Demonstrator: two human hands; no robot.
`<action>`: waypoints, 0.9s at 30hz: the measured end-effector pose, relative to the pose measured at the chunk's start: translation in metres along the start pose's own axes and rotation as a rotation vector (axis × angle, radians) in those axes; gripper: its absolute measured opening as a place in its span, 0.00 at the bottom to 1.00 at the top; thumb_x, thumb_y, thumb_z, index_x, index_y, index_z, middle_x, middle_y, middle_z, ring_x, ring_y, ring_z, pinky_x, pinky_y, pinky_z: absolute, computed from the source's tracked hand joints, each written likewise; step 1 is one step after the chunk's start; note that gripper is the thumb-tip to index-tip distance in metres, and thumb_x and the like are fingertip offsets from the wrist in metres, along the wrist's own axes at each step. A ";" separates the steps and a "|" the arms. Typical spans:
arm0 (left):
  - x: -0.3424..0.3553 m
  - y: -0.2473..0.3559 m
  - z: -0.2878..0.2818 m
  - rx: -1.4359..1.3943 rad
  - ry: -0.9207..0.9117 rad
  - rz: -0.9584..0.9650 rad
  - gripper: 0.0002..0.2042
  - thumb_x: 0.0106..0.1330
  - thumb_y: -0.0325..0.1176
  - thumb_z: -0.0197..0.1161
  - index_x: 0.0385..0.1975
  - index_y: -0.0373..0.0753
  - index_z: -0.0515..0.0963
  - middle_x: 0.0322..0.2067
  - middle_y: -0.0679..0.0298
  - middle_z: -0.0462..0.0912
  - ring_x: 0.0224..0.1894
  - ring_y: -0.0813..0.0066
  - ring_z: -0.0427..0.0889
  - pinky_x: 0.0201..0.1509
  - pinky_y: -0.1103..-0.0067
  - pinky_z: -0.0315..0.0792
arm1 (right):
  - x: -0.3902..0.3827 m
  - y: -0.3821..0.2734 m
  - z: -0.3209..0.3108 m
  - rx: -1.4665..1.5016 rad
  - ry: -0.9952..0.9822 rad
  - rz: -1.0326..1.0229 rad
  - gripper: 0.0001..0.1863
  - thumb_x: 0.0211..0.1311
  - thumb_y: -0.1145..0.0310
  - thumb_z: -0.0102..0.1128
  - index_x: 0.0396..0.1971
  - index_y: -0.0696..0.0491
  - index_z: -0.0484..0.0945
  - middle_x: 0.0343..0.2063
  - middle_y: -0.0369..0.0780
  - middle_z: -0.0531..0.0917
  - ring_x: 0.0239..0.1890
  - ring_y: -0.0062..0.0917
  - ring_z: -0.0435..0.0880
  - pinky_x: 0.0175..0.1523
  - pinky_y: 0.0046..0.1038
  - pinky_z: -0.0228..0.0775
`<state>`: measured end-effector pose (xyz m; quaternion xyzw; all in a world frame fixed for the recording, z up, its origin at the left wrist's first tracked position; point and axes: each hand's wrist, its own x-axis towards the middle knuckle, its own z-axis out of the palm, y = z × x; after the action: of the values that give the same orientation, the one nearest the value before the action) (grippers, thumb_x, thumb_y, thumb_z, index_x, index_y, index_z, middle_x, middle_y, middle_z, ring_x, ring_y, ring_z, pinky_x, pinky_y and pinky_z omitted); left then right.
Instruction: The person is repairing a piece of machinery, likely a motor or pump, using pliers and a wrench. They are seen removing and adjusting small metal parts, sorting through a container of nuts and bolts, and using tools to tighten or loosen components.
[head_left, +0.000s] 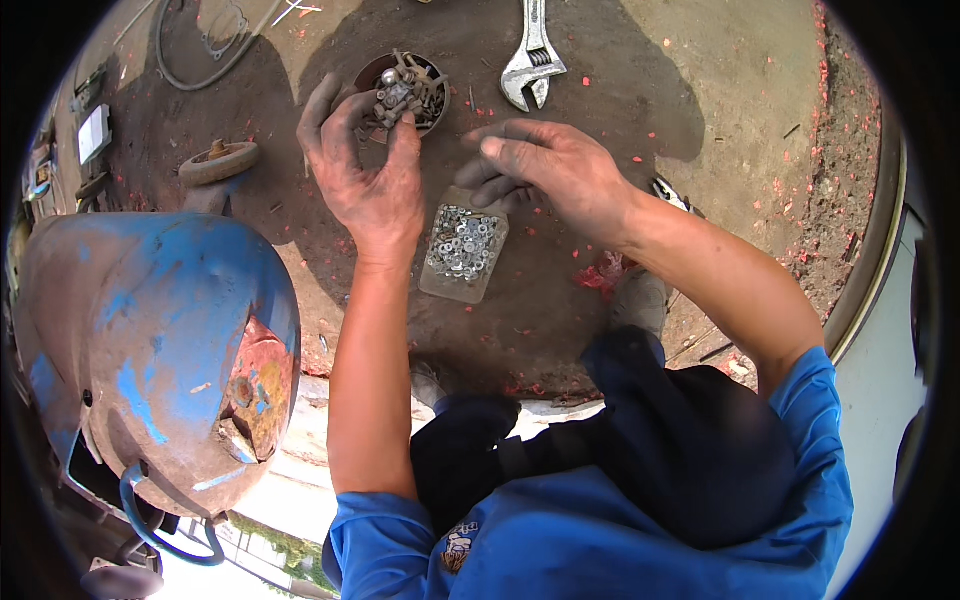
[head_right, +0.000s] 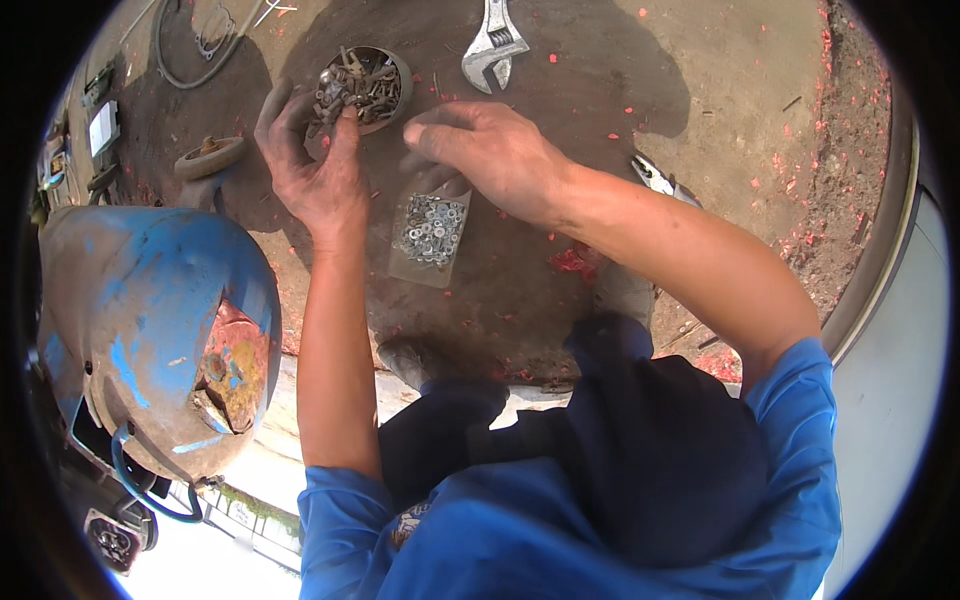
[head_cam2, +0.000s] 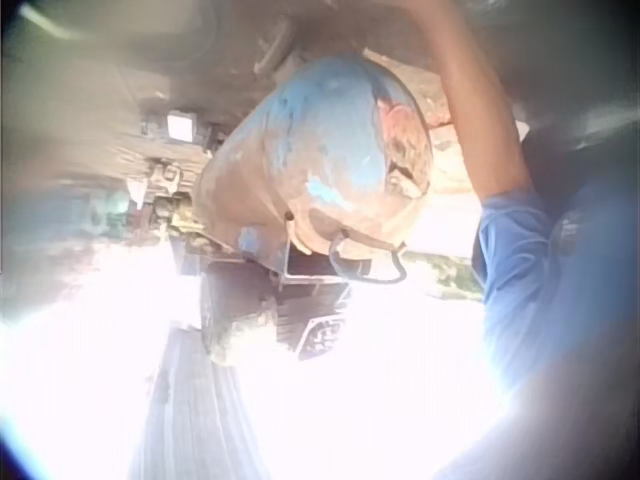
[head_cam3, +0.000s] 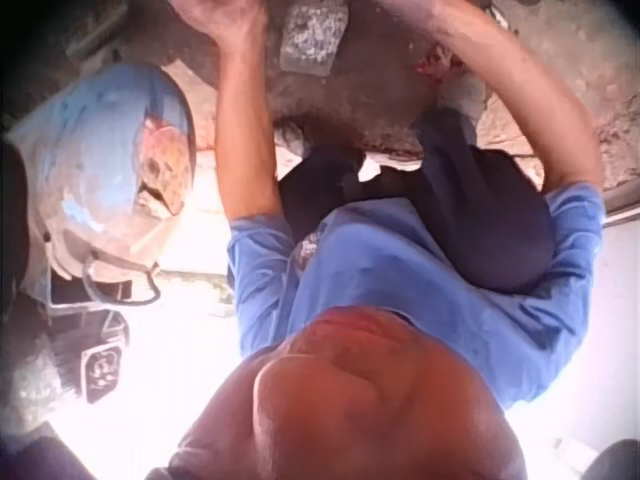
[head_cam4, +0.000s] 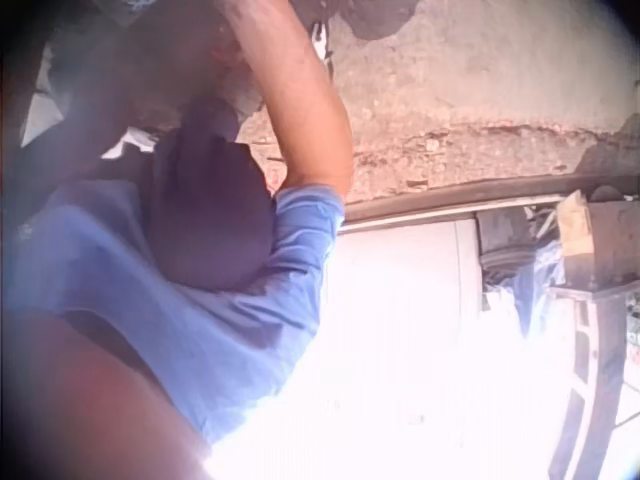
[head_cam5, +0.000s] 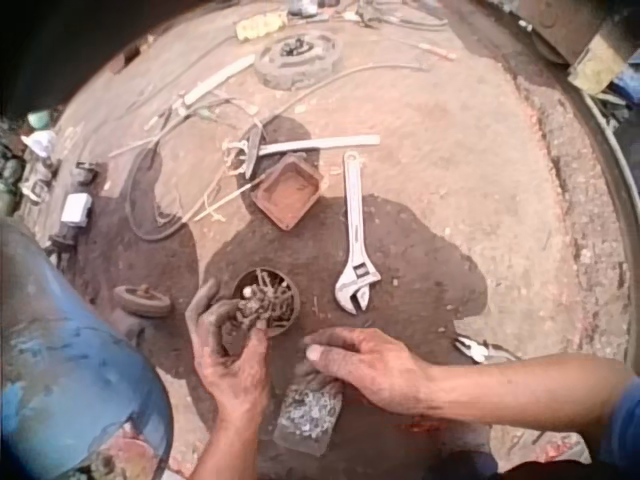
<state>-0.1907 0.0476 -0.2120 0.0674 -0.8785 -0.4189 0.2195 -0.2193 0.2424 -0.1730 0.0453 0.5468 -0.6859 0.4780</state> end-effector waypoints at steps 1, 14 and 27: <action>0.000 0.014 -0.002 0.013 -0.029 0.082 0.17 0.52 0.23 0.68 0.43 0.39 0.79 0.55 0.51 0.71 0.58 0.58 0.73 0.54 0.68 0.73 | 0.003 -0.004 0.004 0.237 -0.019 -0.014 0.24 0.71 0.57 0.52 0.54 0.64 0.73 0.46 0.45 0.83 0.45 0.30 0.83 0.54 0.34 0.72; -0.015 0.067 -0.008 -0.066 -0.044 0.312 0.26 0.46 0.17 0.70 0.49 0.37 0.72 0.49 0.51 0.76 0.53 0.53 0.76 0.56 0.65 0.73 | -0.006 -0.013 -0.002 0.760 -0.249 -0.250 0.18 0.72 0.64 0.45 0.52 0.62 0.73 0.47 0.44 0.81 0.49 0.32 0.80 0.58 0.39 0.70; -0.015 0.084 -0.009 -0.136 -0.046 0.312 0.28 0.45 0.25 0.73 0.49 0.36 0.71 0.51 0.50 0.74 0.53 0.54 0.75 0.58 0.65 0.70 | -0.025 -0.021 -0.012 0.829 -0.423 -0.323 0.20 0.69 0.71 0.44 0.58 0.66 0.67 0.51 0.47 0.78 0.53 0.31 0.79 0.59 0.37 0.70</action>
<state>-0.1676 0.0994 -0.1481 -0.0945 -0.8527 -0.4397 0.2656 -0.2261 0.2659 -0.1486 0.0062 0.1188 -0.9052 0.4079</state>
